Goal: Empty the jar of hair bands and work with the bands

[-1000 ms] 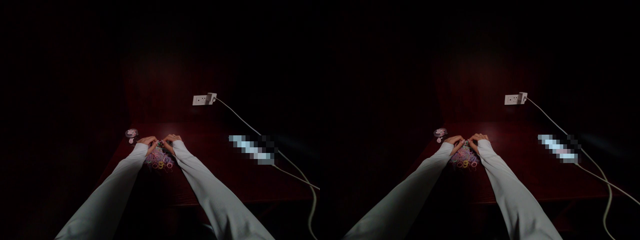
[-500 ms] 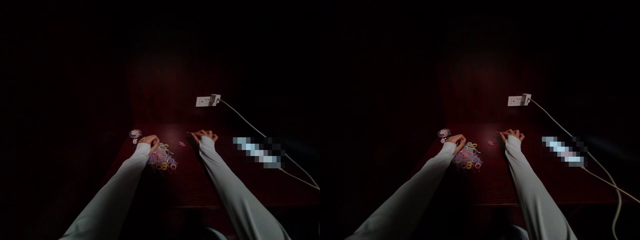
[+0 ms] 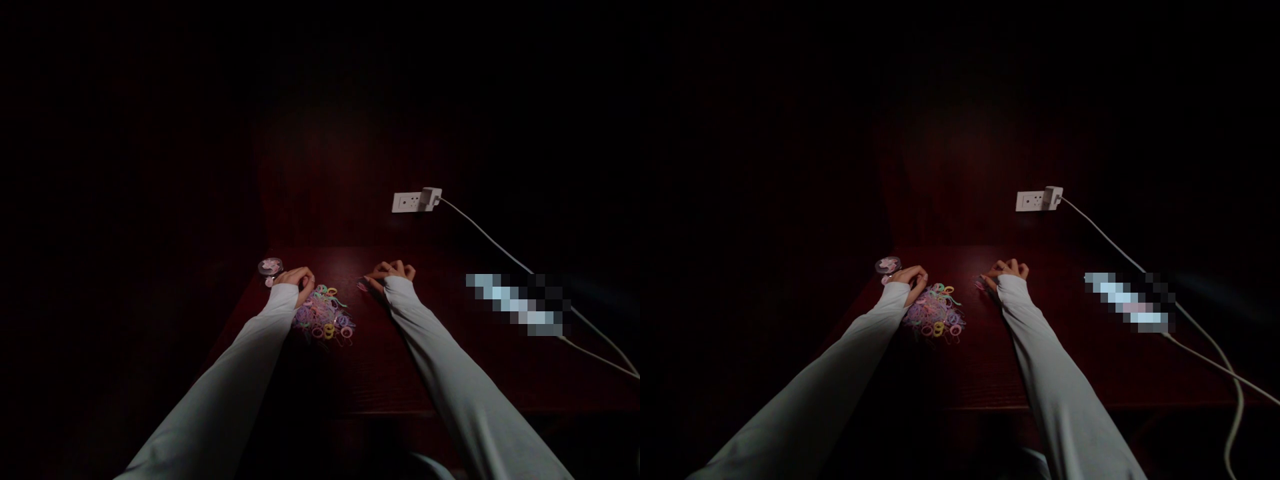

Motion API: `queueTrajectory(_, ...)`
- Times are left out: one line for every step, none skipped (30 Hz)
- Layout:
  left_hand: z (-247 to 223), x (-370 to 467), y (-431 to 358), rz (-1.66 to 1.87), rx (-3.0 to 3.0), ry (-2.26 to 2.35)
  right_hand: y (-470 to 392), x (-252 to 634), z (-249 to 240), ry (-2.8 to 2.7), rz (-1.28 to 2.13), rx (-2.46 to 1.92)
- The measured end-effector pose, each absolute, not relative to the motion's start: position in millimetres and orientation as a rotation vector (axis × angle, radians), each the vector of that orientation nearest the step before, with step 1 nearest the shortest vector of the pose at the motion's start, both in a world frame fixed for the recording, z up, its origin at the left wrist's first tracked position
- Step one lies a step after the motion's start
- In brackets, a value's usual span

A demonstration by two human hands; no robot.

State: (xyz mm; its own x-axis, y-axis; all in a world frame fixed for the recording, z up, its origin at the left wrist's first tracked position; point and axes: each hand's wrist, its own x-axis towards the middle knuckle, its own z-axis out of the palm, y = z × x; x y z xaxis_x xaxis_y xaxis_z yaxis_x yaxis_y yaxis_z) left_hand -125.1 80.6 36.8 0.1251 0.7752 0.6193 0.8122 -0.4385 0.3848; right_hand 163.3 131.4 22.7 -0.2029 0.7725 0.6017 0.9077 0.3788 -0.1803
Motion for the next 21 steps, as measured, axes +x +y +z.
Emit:
queueTrajectory(37,-125,81,-1.224,-2.32,-1.644,132,164,22,-2.031,-0.281,-1.451)
queueTrajectory(36,-125,81,-1.222,-2.319,-1.648,132,165,22,-2.038,-0.28,-1.459)
queueTrajectory(36,-125,81,-1.223,-2.32,-1.648,132,166,22,-2.04,-0.28,-1.465)
queueTrajectory(36,-125,81,-1.226,-2.323,-1.646,131,167,22,-2.04,-0.281,-1.468)
queueTrajectory(36,-125,81,-1.23,-2.325,-1.644,130,168,22,-2.039,-0.283,-1.467)
queueTrajectory(37,-125,81,-1.233,-2.326,-1.642,129,168,23,-2.043,-0.28,-1.463)
queueTrajectory(37,-125,81,-1.234,-2.326,-1.642,128,168,24,-2.048,-0.274,-1.459)
queueTrajectory(37,-125,80,-1.234,-2.325,-1.644,126,167,26,-2.052,-0.264,-1.454)
queueTrajectory(38,-125,80,-1.232,-2.32,-1.65,124,166,28,-2.05,-0.254,-1.449)
queueTrajectory(38,-125,79,-1.228,-2.311,-1.659,122,163,31,-2.032,-0.245,-1.448)
queueTrajectory(39,-124,79,-1.221,-2.301,-1.672,120,160,34,-2.0,-0.238,-1.446)
queueTrajectory(40,-124,78,-1.214,-2.29,-1.686,117,154,37,-1.968,-0.227,-1.434)
queueTrajectory(40,-124,78,-1.207,-2.275,-1.702,114,148,41,-1.941,-0.212,-1.41)
queueTrajectory(41,-123,78,-1.202,-2.258,-1.717,110,141,44,-1.941,-0.182,-1.368)
queueTrajectory(41,-123,77,-1.197,-2.244,-1.727,107,133,46,-1.986,-0.136,-1.301)
queueTrajectory(42,-123,77,-1.191,-2.237,-1.732,103,124,48,-2.047,-0.077,-1.224)
queueTrajectory(42,-123,77,-1.184,-2.236,-1.732,98,115,49,-2.12,-0.008,-1.148)
queueTrajectory(42,-123,77,-1.176,-2.239,-1.727,94,107,50,-2.178,0.041,-1.088)
queueTrajectory(42,-123,77,-1.168,-2.246,-1.718,91,99,50,-2.215,0.066,-1.04)
queueTrajectory(42,-123,77,-1.161,-2.252,-1.708,88,93,49,-2.248,0.079,-1.011)
queueTrajectory(42,-124,77,-1.154,-2.253,-1.701,85,88,49,-2.297,0.092,-0.983)
